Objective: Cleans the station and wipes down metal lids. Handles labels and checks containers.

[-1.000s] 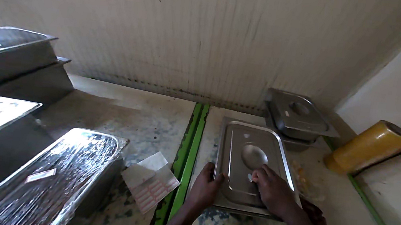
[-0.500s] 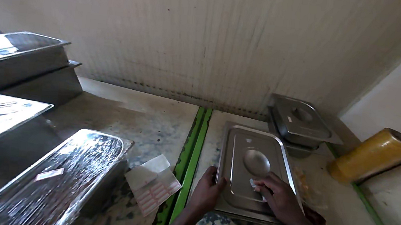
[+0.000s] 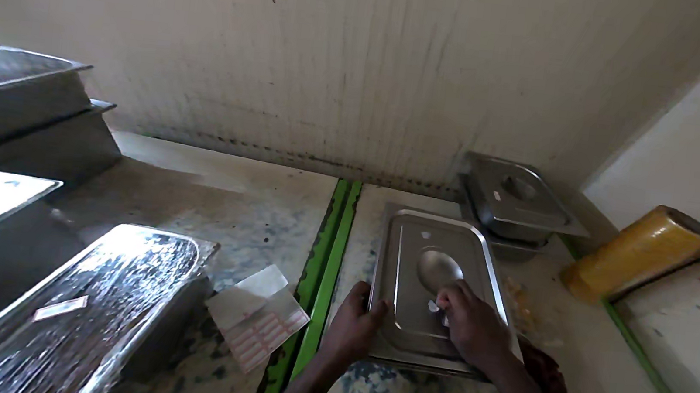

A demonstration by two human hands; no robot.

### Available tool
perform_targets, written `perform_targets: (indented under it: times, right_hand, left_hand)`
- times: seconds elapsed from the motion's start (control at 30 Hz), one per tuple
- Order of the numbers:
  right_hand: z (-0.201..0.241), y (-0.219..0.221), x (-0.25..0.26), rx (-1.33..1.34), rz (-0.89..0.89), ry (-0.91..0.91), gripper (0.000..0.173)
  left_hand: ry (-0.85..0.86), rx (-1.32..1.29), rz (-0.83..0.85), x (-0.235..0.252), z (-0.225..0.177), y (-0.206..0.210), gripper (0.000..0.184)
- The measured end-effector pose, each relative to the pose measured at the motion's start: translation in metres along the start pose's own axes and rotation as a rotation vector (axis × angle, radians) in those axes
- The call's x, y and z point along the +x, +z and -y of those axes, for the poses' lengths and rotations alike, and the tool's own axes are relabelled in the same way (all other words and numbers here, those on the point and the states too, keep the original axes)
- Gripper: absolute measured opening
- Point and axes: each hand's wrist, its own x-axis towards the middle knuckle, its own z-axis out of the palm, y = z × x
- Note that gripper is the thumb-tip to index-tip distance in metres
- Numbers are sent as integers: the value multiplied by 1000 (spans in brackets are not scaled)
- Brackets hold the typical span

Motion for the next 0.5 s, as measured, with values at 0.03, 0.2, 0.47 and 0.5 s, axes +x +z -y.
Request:
perform_targets:
  times: [0.03, 0.2, 0.47, 0.5]
  right_hand:
    - [-1, 0, 0, 39, -38, 10, 17]
    - [-9, 2, -1, 298, -101, 160, 23]
    - [-20, -4, -5, 289, 32, 32, 23]
    - [-22, -3, -6, 282, 35, 22, 23]
  left_hand:
    - [3, -2, 0, 0, 0, 0, 31]
    - [-2, -8, -2, 0, 1, -1, 31]
    - [-12, -16, -13, -1, 0, 0, 29]
    - [-11, -8, -12, -1, 1, 0, 30]
